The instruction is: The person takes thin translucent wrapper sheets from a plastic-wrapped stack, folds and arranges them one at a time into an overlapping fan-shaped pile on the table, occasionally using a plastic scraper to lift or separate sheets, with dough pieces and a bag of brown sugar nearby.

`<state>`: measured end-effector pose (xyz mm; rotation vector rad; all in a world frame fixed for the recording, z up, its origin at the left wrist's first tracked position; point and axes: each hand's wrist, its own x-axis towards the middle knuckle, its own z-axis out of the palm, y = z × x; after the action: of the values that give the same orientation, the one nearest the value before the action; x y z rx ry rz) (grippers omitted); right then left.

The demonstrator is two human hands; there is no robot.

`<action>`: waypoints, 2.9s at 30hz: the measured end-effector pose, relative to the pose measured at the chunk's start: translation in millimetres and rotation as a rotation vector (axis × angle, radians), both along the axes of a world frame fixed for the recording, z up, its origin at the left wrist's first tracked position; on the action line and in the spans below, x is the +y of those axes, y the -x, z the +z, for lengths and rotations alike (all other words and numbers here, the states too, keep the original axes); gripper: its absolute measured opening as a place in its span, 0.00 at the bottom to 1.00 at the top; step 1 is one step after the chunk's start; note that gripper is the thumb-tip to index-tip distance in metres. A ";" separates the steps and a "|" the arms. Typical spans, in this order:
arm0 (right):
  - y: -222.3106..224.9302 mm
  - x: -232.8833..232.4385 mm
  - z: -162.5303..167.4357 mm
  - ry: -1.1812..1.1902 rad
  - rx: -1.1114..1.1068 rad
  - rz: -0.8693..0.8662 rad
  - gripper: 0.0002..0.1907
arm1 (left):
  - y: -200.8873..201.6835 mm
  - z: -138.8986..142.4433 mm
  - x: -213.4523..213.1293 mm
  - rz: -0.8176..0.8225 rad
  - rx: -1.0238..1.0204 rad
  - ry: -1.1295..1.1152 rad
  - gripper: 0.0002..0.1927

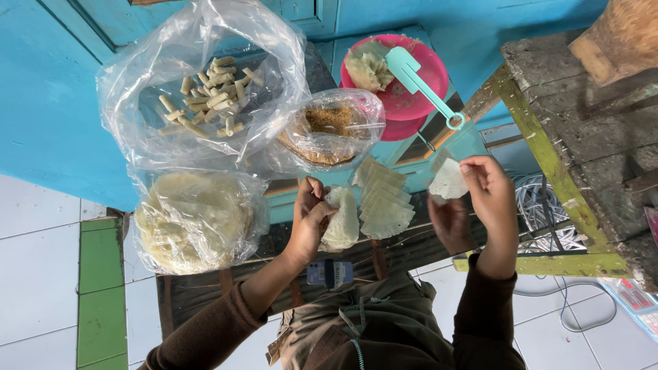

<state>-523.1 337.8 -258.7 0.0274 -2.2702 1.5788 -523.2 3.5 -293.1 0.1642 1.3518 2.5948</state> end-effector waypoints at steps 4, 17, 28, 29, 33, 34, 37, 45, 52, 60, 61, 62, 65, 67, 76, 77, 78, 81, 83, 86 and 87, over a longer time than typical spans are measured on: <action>-10.9 -5.6 -2.1 -0.515 0.281 -0.372 0.07 | 0.6 -0.9 2.2 -0.019 0.062 -0.046 0.17; -50.9 -132.9 1.3 0.125 0.131 0.291 0.09 | -7.3 13.4 14.2 -0.065 0.207 0.157 0.18; -47.6 -143.5 -9.8 0.188 0.096 0.244 0.10 | -10.4 -1.0 16.5 0.019 0.255 0.254 0.18; -47.7 -145.0 -10.7 0.175 0.108 0.235 0.10 | -11.9 -2.5 16.6 0.035 0.279 0.280 0.19; -48.0 -146.3 -13.9 0.182 0.094 0.197 0.08 | -14.6 -7.3 16.1 0.056 0.339 0.303 0.21; -48.0 -145.6 -14.7 0.191 0.092 0.204 0.08 | -14.4 -7.9 16.1 0.051 0.347 0.290 0.21; -48.5 -142.2 -15.8 0.183 0.082 0.204 0.08 | -14.1 -8.2 15.8 0.081 0.371 0.351 0.22; -47.7 -142.8 -5.5 -0.119 0.199 0.113 0.07 | -15.0 -1.6 10.0 0.093 0.464 0.509 0.23; -49.0 -148.8 -6.5 -0.187 0.307 0.078 0.07 | -16.1 2.0 12.2 0.095 0.404 0.543 0.21; -39.8 -143.9 -29.8 0.307 0.063 0.183 0.06 | -17.7 10.8 6.7 0.063 0.380 0.465 0.22; -39.1 -143.7 -31.1 0.259 0.087 0.180 0.06 | -17.8 11.4 6.2 0.045 0.374 0.467 0.22; -39.2 -143.5 -32.1 0.211 0.112 0.176 0.07 | -17.5 11.6 6.9 0.058 0.371 0.479 0.23; -42.7 -143.2 -36.8 -0.020 0.266 0.151 0.07 | -17.3 10.1 10.0 0.088 0.367 0.499 0.26; -43.3 -142.1 -42.6 -0.005 0.248 0.148 0.07 | -15.3 8.3 11.1 0.100 0.386 0.490 0.24; -23.3 -112.1 -59.4 1.248 -0.109 0.359 0.07 | -10.1 7.3 2.7 0.114 0.266 0.244 0.24; -24.2 -109.9 -58.5 1.259 -0.101 0.338 0.07 | -10.1 7.9 2.7 0.110 0.256 0.217 0.24; -24.3 -108.4 -57.6 1.270 -0.095 0.318 0.07 | -9.8 8.3 2.5 0.107 0.247 0.191 0.24; -22.4 -99.1 -54.0 1.269 -0.107 0.254 0.09 | -9.1 8.7 2.5 0.098 0.236 0.170 0.24; -19.5 -83.6 -49.1 1.297 -0.112 0.262 0.11 | -9.0 8.1 2.8 0.095 0.242 0.180 0.24; -11.8 -49.5 -36.0 1.163 -0.027 0.197 0.12 | -7.2 7.2 2.4 0.074 0.248 0.176 0.24; -8.5 -38.5 -29.8 1.004 0.022 0.154 0.12 | -6.5 7.2 2.0 0.057 0.236 0.156 0.24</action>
<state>-514.6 299.3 -288.5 -0.0472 -1.2522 2.5825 -516.7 5.6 -285.9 0.4242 1.6542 2.5657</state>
